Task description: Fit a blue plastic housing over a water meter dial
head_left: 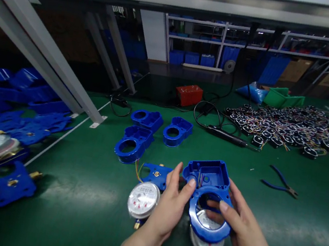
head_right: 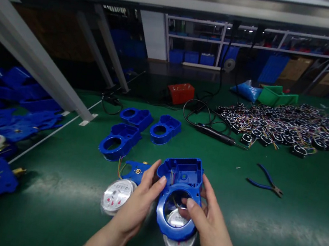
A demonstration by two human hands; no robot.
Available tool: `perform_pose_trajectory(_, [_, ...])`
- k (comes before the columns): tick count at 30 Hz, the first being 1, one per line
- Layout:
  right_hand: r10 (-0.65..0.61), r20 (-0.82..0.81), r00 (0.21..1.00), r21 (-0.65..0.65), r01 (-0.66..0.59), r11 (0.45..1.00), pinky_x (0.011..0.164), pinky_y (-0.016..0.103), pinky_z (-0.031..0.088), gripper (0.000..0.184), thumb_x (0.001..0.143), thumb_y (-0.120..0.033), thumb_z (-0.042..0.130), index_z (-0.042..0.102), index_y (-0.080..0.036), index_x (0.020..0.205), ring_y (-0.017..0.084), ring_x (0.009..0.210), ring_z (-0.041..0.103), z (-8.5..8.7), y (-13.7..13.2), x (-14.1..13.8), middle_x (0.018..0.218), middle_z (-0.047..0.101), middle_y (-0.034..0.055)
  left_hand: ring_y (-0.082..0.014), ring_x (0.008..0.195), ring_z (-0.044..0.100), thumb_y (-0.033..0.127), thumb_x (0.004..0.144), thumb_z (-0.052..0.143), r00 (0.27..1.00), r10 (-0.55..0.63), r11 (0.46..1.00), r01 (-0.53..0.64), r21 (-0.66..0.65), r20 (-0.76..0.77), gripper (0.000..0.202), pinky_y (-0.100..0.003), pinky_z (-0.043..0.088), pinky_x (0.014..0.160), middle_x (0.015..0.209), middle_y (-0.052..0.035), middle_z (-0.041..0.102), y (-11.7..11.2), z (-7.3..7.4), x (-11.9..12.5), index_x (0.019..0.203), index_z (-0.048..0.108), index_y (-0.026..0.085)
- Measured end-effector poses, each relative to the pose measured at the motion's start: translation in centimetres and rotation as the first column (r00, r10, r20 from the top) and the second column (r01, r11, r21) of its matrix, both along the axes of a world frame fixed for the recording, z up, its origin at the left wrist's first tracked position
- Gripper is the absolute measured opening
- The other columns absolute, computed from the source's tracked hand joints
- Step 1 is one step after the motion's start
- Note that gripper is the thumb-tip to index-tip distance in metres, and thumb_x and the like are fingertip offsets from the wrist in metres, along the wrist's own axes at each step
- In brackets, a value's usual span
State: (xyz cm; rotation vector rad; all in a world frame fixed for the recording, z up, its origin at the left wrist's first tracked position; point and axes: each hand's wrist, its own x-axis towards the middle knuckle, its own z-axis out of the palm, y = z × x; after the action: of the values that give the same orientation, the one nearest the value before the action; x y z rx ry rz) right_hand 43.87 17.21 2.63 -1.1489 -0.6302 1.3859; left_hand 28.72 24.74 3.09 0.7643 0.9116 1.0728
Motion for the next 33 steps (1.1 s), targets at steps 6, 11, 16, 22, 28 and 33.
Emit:
perform_pose_trajectory(6, [-0.105, 0.113, 0.988, 0.002, 0.106, 0.994, 0.108, 0.026, 0.032, 0.063, 0.084, -0.043, 0.063, 0.032, -0.037, 0.138, 0.014, 0.133, 0.029, -1.0, -1.1, -0.2, 0.144, 0.034, -0.0075, -0.0244, 0.14, 0.014, 0.039, 0.08, 0.065, 0.732, 0.129, 0.803, 0.319, 0.503, -0.669, 0.058, -0.042, 0.011, 0.113, 0.152, -0.0015, 0.02, 0.3, 1.0, -0.8, 0.134, 0.044, 0.033])
perform_pose_trajectory(11, [-0.12, 0.103, 0.987, -0.012, 0.122, 0.992, 0.114, 0.035, 0.018, 0.062, 0.085, -0.046, 0.06, 0.031, -0.039, 0.139, 0.019, 0.135, 0.024, -3.0, -1.9, -0.3, 0.147, 0.029, -0.0074, -0.0229, 0.14, 0.016, 0.037, 0.086, 0.056, 0.658, 0.098, 0.707, 0.482, 0.518, -0.746, 0.025, -0.042, 0.013, 0.114, 0.15, 0.0019, 0.025, 0.6, 1.5, -0.3, 0.109, 0.067, 0.032])
perform_pose_trajectory(16, [-0.084, 0.27, 0.959, 0.011, 0.084, 0.996, 0.114, 0.043, 0.016, 0.059, 0.089, -0.05, 0.052, 0.027, -0.039, 0.141, 0.022, 0.136, 0.022, -3.2, -2.2, -0.3, 0.148, 0.027, -0.0046, -0.0228, 0.138, 0.023, 0.034, 0.085, 0.057, 0.666, 0.006, 0.716, 0.518, 0.468, -0.746, 0.016, -0.047, 0.021, 0.112, 0.147, 0.0027, 0.033, 1.1, 1.2, 0.1, 0.088, 0.072, 0.03])
perform_pose_trajectory(22, [-0.016, 0.475, 0.88, -0.054, 0.047, 0.997, 0.114, 0.048, 0.011, 0.063, 0.089, -0.052, 0.048, 0.019, -0.037, 0.143, 0.023, 0.137, 0.016, -4.4, -3.6, -0.1, 0.149, 0.022, -0.0008, -0.0196, 0.13, 0.035, 0.033, 0.091, 0.049, 0.834, -0.003, 0.818, 0.32, 0.479, -0.552, 0.018, -0.042, 0.028, 0.107, 0.132, -0.0006, 0.048, -0.3, -0.4, 0.5, 0.082, 0.063, 0.025])
perform_pose_trajectory(28, [-0.069, 0.478, 0.876, -0.038, 0.099, 0.994, 0.109, 0.047, 0.024, 0.053, 0.088, -0.049, 0.049, 0.031, -0.034, 0.136, 0.028, 0.13, 0.03, -4.9, -3.6, 0.0, 0.142, 0.032, 0.0033, -0.0163, 0.117, 0.045, 0.028, 0.096, 0.038, 0.876, 0.125, 0.825, 0.169, 0.539, -0.466, 0.017, -0.035, 0.034, 0.096, 0.122, -0.0021, 0.049, -1.4, -3.0, 0.7, 0.089, 0.053, 0.023])
perform_pose_trajectory(33, [-0.101, 0.233, 0.967, -0.066, 0.119, 0.991, 0.108, 0.04, 0.027, 0.054, 0.089, -0.051, 0.049, 0.028, -0.036, 0.137, 0.022, 0.132, 0.029, -3.6, -0.5, 0.7, 0.145, 0.031, 0.0009, -0.0163, 0.115, 0.045, 0.027, 0.097, 0.035, 0.892, 0.152, 0.834, 0.115, 0.54, -0.425, 0.018, -0.035, 0.034, 0.096, 0.117, -0.0027, 0.048, -0.7, -4.2, 1.0, 0.091, 0.051, 0.022])
